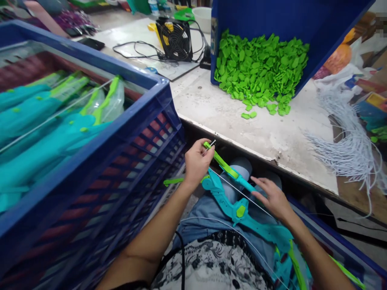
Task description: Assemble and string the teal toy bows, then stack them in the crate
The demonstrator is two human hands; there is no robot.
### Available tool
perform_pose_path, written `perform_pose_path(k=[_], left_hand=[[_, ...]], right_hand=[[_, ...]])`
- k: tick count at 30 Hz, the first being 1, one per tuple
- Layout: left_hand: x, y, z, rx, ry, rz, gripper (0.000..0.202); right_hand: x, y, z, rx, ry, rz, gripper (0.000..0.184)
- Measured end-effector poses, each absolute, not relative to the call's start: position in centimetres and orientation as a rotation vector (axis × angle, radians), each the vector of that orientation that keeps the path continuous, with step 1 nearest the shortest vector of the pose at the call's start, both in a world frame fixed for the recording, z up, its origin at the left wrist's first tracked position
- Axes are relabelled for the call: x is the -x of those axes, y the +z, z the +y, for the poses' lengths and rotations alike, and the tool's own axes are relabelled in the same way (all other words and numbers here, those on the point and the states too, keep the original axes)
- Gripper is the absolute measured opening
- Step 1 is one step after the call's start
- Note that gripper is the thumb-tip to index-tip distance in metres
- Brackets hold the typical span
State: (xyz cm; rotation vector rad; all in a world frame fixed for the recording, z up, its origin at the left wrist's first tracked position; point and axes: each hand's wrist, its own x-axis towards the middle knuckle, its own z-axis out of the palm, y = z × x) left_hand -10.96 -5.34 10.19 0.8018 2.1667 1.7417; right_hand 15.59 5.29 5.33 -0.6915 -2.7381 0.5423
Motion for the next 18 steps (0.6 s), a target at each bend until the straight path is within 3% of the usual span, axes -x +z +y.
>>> perform_pose_path(k=[9,18], left_hand=[[10.7,9.3,-7.4,-0.794,1.729,2.2,0.019],[11.4,8.0,-7.3,-0.765,1.819,2.002,0.014]], right_hand=[[1.4,12.3,6.0,0.187,0.752,-2.524,0.021],[4.5,13.1,6.6,-0.061,0.417,-2.688,0.02]])
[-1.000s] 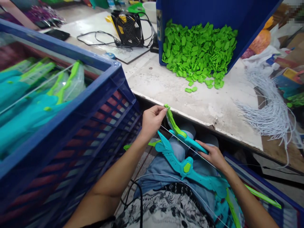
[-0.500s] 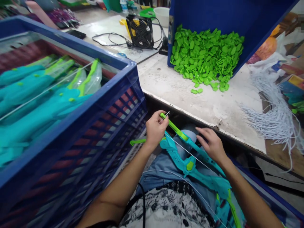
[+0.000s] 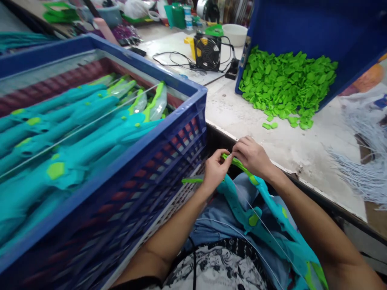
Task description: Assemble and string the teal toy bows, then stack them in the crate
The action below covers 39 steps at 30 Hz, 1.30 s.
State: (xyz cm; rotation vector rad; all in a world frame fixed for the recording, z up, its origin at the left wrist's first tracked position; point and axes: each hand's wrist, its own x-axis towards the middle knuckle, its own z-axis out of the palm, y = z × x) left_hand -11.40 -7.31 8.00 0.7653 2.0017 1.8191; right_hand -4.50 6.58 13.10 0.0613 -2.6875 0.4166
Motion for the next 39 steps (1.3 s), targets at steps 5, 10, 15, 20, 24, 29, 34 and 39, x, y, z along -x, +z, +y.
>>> perform_pose_path(k=[5,10,15,20,24,29,34,39], left_hand=[[11.2,6.6,-6.9,-0.952,2.012,1.963,0.012],[11.5,7.4,-6.9,-0.943,1.946,1.738,0.019],[13.7,9.5,-7.4,-0.46,1.789,1.371,0.023],[14.7,10.6,-9.0,-0.831,1.732,1.96,0.008],[13.5,10.7,-9.3,-0.756,1.858,1.874,0.012],[13.1,11.1,-8.9,-0.392,1.805,1.368,0.021],[13.4,11.9,-9.4,-0.295,1.763,1.255,0.023],[13.0,11.8,-8.8,-0.131,1.841,1.292,0.008]], right_hand=[[5.4,15.6,13.0,0.451,0.283,-2.315,0.013],[5.0,16.9,9.9,0.561,0.585,-1.871,0.01],[3.5,10.6,-0.3,0.371,1.066,-2.06,0.012],[3.5,6.9,-1.0,0.527,1.195,-1.989,0.014],[4.5,7.7,-0.5,0.549,1.234,-1.881,0.014],[4.7,8.4,-1.0,0.545,1.028,-1.775,0.008],[4.5,8.2,-1.1,0.449,0.966,-1.802,0.01],[4.2,8.2,-0.9,0.406,1.074,-1.976,0.024]])
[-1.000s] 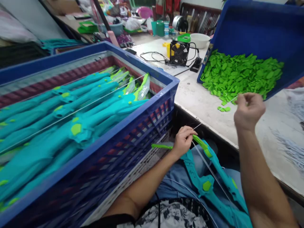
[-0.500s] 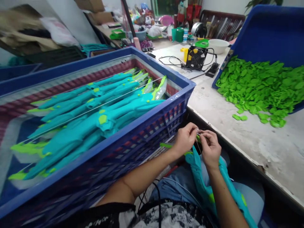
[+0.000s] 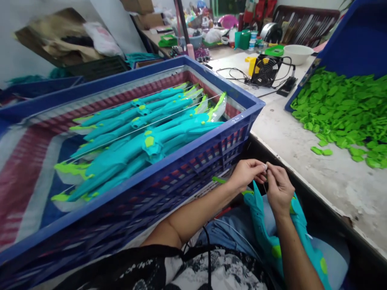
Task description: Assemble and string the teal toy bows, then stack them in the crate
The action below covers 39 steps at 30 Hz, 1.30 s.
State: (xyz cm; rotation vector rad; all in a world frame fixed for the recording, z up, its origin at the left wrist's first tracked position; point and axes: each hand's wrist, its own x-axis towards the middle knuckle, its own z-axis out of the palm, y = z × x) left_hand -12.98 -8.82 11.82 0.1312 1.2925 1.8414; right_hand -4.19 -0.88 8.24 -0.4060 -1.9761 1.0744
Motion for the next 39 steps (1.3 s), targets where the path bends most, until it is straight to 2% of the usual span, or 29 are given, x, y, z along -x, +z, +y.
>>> perform_pose_path(k=[2,6,10,18,25,28,35,39], left_hand=[[12.8,11.9,-8.5,-0.058,1.87,1.327,0.008],[12.9,12.1,-8.1,-0.056,1.872,1.32,0.01],[13.2,11.7,-8.1,-0.263,1.81,1.296,0.012],[12.9,9.9,-8.2,-0.594,1.72,1.607,0.019],[12.7,9.2,-8.1,-0.742,1.694,1.905,0.021],[12.9,9.0,-8.4,-0.835,1.606,1.945,0.021],[13.8,9.2,-9.2,-0.97,1.397,1.809,0.022],[13.6,9.2,-9.4,-1.042,1.304,1.914,0.024]], right_hand=[[4.0,8.4,-0.9,0.37,1.034,-2.01,0.028],[3.9,8.8,-0.3,0.256,0.761,-2.064,0.016],[3.5,9.4,0.9,0.272,0.668,-2.144,0.018],[3.1,10.2,1.9,0.331,0.719,-2.344,0.019],[2.7,8.5,2.0,0.461,1.112,-2.082,0.013],[2.4,8.0,2.1,0.463,1.182,-2.046,0.014],[1.6,7.7,1.7,0.32,1.004,-2.158,0.019],[1.5,7.3,1.3,0.274,0.858,-2.275,0.022]])
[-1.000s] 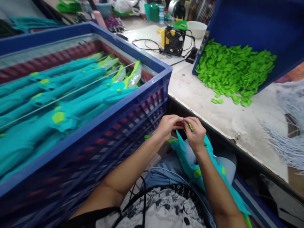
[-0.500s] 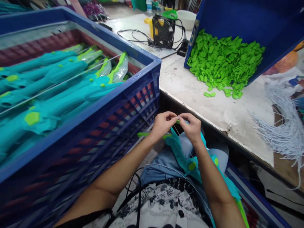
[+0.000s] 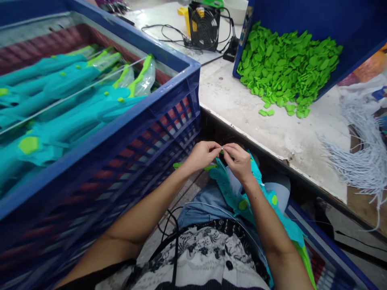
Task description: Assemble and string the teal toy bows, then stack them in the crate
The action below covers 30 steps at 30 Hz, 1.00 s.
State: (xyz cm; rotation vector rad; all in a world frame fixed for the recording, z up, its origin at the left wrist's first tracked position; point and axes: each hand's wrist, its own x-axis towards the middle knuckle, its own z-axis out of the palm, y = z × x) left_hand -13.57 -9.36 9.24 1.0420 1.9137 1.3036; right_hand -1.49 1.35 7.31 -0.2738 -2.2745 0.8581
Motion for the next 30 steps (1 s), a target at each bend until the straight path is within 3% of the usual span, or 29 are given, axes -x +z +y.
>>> perform_pose_path(k=[12,17,19,25,30], left_hand=[[13.4,6.7,-9.7,-1.223,1.292,2.111,0.022],[12.0,6.0,-12.4,-1.051,1.529,1.995,0.041],[11.1,4.9,-15.1,-0.895,1.567,2.144,0.037],[7.1,-0.9,-23.4,-1.113,0.834,2.139,0.02],[5.4,-2.0,-25.0,-1.183,0.62,2.132,0.028]], right_hand=[[2.1,5.7,1.0,0.434,0.627,-2.331,0.025],[2.2,4.1,1.9,0.47,0.62,-2.36,0.022],[2.2,3.6,2.3,0.448,0.572,-2.398,0.021],[3.5,3.2,2.1,0.499,0.545,-2.553,0.02],[4.0,4.3,-1.4,0.307,0.536,-2.759,0.027]])
